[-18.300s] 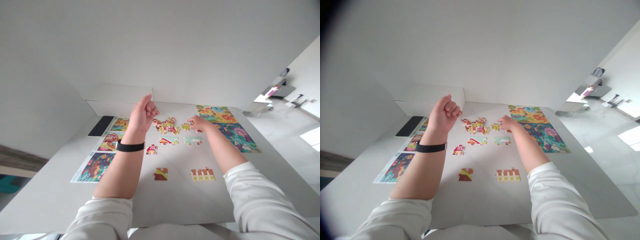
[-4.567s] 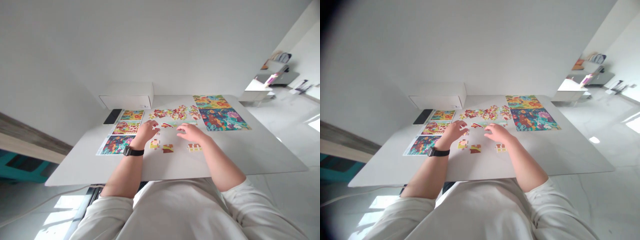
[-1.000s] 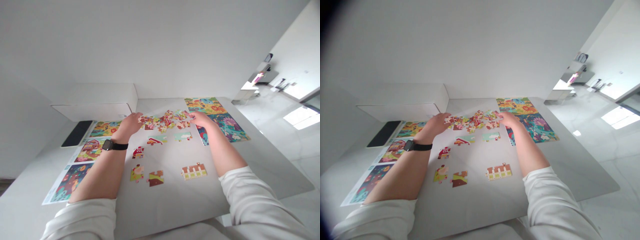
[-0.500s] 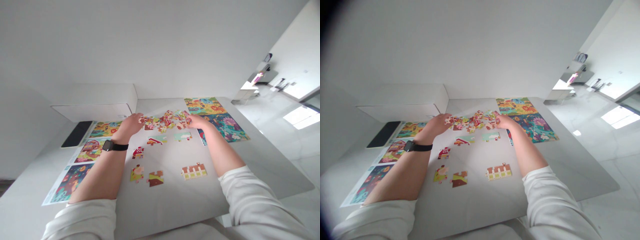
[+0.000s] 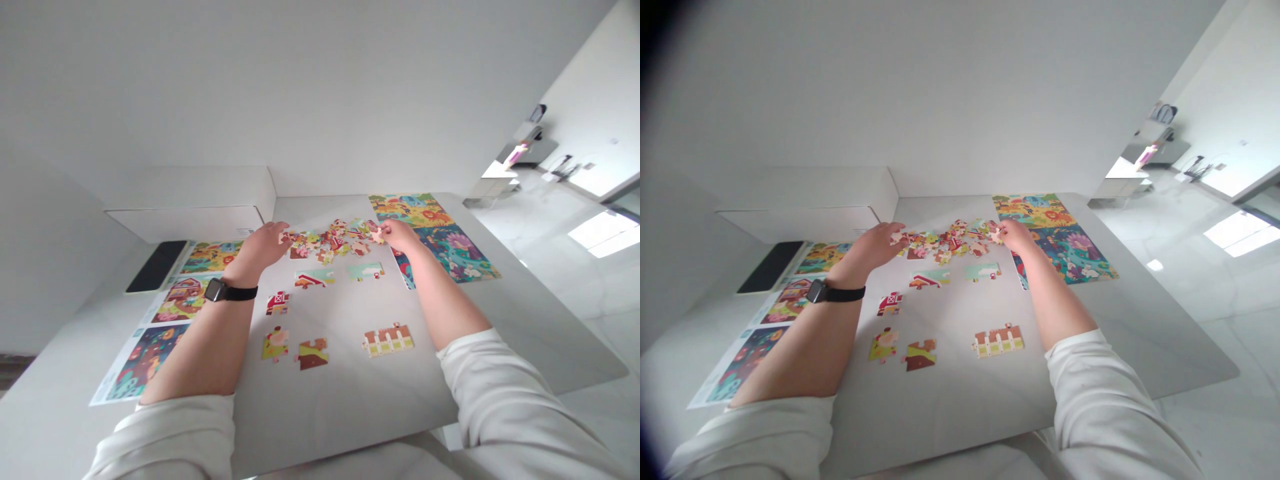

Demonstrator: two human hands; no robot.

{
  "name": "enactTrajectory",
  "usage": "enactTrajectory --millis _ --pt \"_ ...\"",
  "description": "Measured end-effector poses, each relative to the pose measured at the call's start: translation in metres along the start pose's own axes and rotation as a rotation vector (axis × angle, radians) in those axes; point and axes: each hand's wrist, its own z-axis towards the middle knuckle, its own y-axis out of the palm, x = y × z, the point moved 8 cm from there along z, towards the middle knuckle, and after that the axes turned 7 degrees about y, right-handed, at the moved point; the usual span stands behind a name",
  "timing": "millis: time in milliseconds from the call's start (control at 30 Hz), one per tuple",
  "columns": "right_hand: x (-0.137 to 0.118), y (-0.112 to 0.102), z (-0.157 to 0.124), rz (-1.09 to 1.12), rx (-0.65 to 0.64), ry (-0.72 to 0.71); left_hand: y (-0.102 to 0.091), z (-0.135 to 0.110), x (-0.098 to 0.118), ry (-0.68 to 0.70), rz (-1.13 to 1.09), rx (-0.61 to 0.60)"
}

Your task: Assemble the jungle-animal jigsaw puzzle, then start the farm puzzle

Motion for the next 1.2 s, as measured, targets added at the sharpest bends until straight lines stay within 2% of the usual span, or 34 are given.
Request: enactTrajectory --millis 133,233,333,433,567,667,767,867,1000,1200 --pt "-0.002 -0.005 -0.001 0.280 0.032 0.021 -0.018 -0.005 0.017 0.036 -0.038 0.050" --pt "-0.012 -0.003 -0.010 0.571 -0.026 0.021 -0.032 -0.012 0.034 0.065 -0.089 0.084" --pt "-0.028 -0.001 -0.028 0.756 -0.072 -0.023 -0.042 -0.023 0.051 0.093 -0.138 0.116" --pt "-0.041 -0.002 -0.052 0.799 -0.080 -0.050 -0.053 -0.039 0.067 0.111 -0.182 0.142" --pt "-0.059 0.001 -0.092 0.736 -0.134 -0.094 -0.060 -0.068 0.089 0.107 -0.312 0.140" --pt "-0.074 0.005 -0.126 0.688 -0.186 -0.156 -0.053 -0.095 0.105 0.109 -0.477 0.116" --pt "-0.092 0.016 -0.161 0.658 -0.288 -0.244 -0.032 -0.118 0.113 0.075 -0.597 0.063" --pt "-0.106 0.033 -0.187 0.672 -0.382 -0.309 -0.007 -0.130 0.115 0.036 -0.715 0.019" --pt "-0.112 0.053 -0.201 0.725 -0.441 -0.329 0.018 -0.131 0.116 0.008 -0.874 -0.047" --pt "-0.100 0.058 -0.199 0.771 -0.450 -0.279 0.017 -0.131 0.114 0.010 -0.871 -0.038"
